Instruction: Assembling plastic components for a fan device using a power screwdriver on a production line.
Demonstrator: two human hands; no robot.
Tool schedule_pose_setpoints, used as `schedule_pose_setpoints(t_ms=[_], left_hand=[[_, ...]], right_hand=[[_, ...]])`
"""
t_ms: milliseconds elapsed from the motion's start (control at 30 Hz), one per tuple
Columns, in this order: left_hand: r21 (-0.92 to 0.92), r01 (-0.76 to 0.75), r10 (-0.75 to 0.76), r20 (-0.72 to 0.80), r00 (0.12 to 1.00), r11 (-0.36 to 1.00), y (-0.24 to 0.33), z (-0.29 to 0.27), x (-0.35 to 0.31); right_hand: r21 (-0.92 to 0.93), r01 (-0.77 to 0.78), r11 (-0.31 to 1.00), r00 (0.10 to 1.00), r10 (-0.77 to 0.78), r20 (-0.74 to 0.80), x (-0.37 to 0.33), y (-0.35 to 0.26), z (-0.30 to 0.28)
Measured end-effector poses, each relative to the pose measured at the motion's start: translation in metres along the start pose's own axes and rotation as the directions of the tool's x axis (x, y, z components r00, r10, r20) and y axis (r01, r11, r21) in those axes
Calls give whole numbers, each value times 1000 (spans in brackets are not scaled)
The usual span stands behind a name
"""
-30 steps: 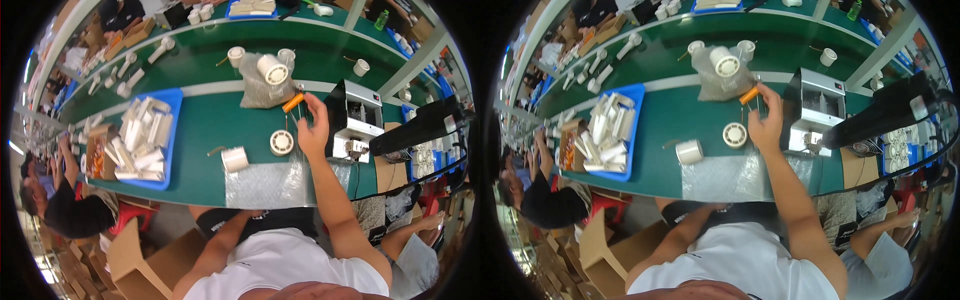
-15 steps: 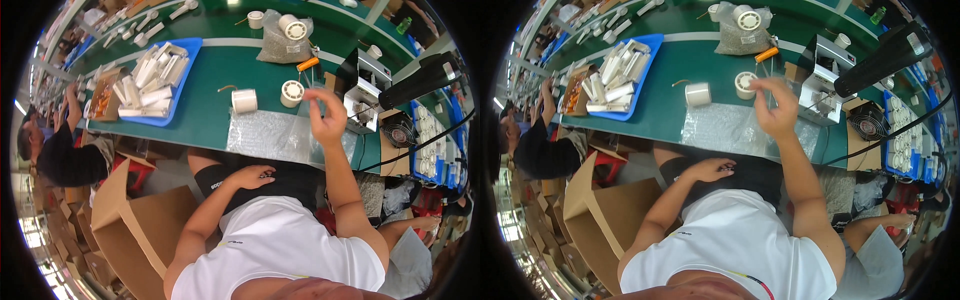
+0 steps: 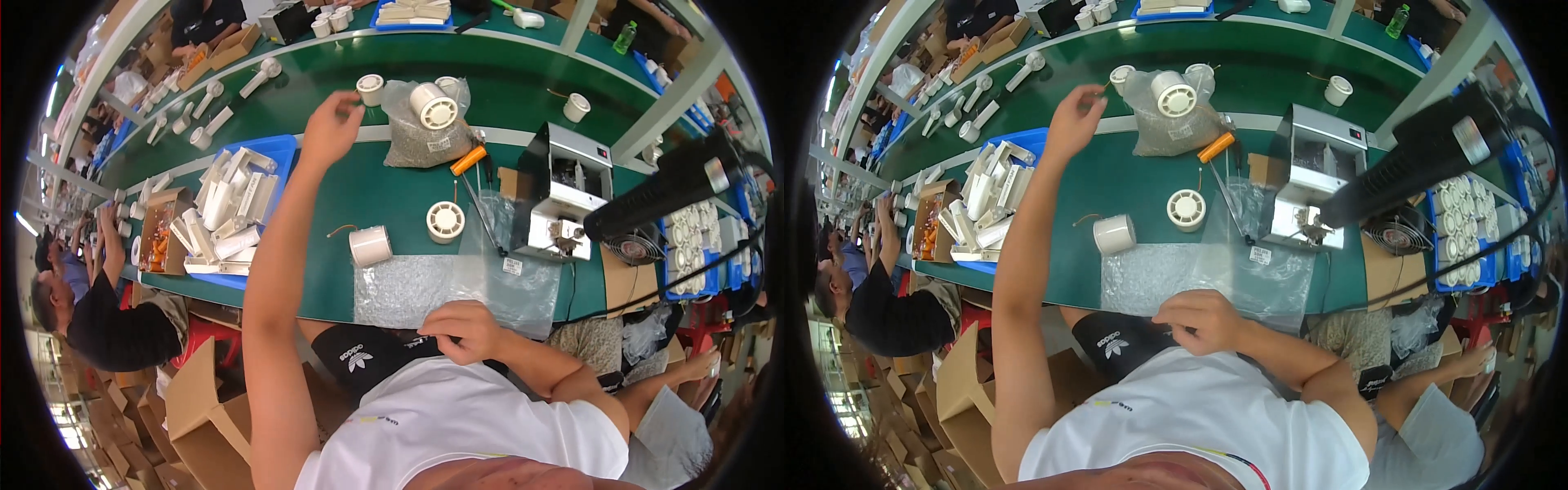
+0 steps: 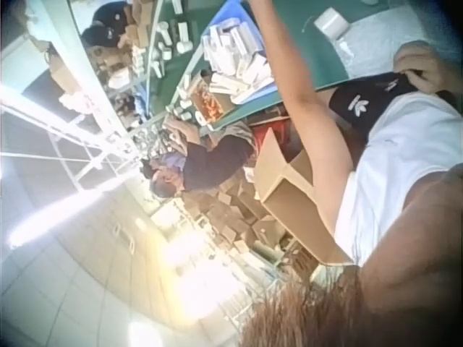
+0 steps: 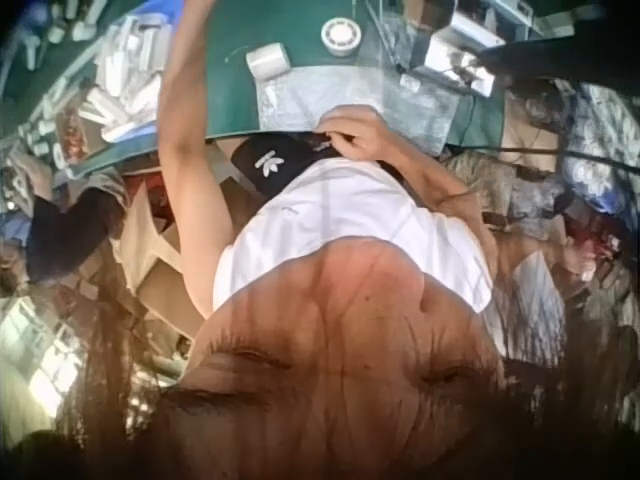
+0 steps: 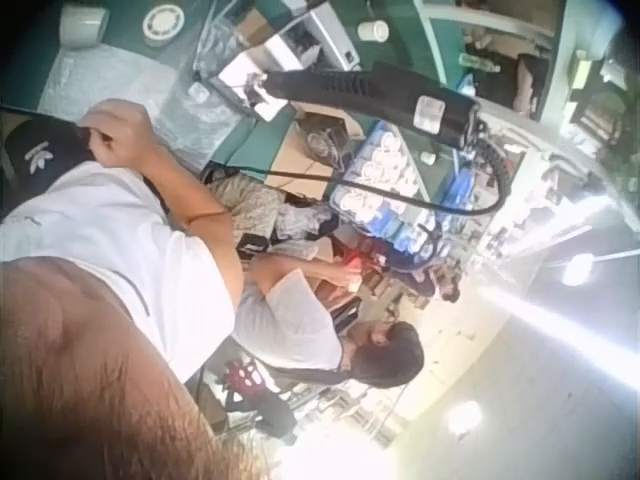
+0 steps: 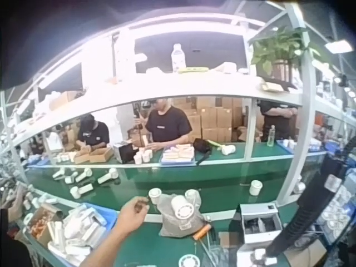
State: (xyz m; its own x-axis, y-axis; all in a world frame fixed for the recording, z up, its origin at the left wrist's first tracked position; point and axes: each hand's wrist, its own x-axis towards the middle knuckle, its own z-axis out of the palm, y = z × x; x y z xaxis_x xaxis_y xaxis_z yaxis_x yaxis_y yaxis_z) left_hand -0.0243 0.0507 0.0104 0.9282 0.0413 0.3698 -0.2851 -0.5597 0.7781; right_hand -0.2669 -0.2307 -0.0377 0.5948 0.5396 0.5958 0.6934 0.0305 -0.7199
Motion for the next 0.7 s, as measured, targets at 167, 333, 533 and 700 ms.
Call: schedule_pose_setpoints(t_ms=[167,333,533,700], left_hand=[[151,-342,342,31,939,927,63,28,13],[479,-455,433,164,886,751,58,49,18],[153,-502,413,393,821,851,38,46,67],[78,-463,380,463,801,883,40,41,64]], right_hand=[[-261,-223,939,941,137,-310,78,-28,-57],[-105,-276,955,807,170,-566,136,15,-78],[-474,-661,581,691,226,-687,152,131,-95],[-309,-815,490,573,601,-558,147,156,-95]])
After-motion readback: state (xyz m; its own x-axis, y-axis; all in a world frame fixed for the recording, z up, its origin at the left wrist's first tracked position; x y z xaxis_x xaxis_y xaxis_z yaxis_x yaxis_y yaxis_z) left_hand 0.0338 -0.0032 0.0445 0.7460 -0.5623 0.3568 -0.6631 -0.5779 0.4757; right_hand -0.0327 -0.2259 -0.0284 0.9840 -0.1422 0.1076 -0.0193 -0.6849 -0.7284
